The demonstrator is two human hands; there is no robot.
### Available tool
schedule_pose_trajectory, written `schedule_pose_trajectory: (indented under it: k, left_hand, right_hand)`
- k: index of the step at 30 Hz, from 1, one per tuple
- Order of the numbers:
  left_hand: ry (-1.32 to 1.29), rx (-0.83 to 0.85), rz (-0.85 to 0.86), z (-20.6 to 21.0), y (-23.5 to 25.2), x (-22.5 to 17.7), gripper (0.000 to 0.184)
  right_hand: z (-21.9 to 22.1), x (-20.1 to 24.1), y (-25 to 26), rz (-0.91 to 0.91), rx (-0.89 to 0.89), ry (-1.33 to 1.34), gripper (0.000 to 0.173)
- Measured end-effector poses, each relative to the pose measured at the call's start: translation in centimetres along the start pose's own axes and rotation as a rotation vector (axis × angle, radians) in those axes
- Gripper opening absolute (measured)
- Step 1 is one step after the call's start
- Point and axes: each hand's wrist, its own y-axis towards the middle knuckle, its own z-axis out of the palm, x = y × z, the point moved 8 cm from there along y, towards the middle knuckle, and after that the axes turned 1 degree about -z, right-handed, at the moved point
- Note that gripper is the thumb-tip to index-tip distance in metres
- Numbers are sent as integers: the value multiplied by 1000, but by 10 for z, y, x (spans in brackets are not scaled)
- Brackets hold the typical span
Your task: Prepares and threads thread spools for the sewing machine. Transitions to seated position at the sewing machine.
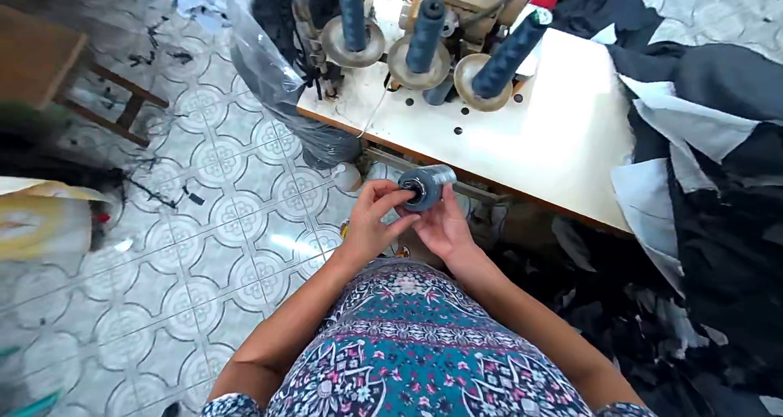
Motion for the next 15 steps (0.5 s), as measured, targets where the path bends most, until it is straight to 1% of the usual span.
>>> schedule_pose_trajectory:
  k: [2, 4, 6, 8, 10, 12, 13, 15]
  left_hand:
    - [56, 18, -1, -16, -2, 1, 25]
    - [101, 59, 18, -29, -2, 4, 20]
    - [119, 117, 40, -42, -3, 7, 21]
    - [130, 127, 73, -63, -6, 13, 25]
    - [131, 127, 60, -91, -11, 21, 27]
    - [110, 160, 4, -126, -18, 33, 24]
    - [94, 177, -12, -144, -23, 38, 23]
    - [78, 214, -29, -183, -34, 50, 29]
  right_hand:
    - [9, -12, 4, 14, 43, -13, 58]
    - [15, -24, 7, 27, 35, -39, 59]
    - [23, -36, 12, 34, 20, -64, 60]
    - [32, -51, 19, 32, 1, -100, 65]
    - [39, -65, 32, 10, -8, -173, 69]
    - [48, -87, 47, -7, -11, -286, 72]
    - [55, -101, 53, 0, 0, -347, 77]
    - [71, -134, 64, 46, 40, -424, 91]
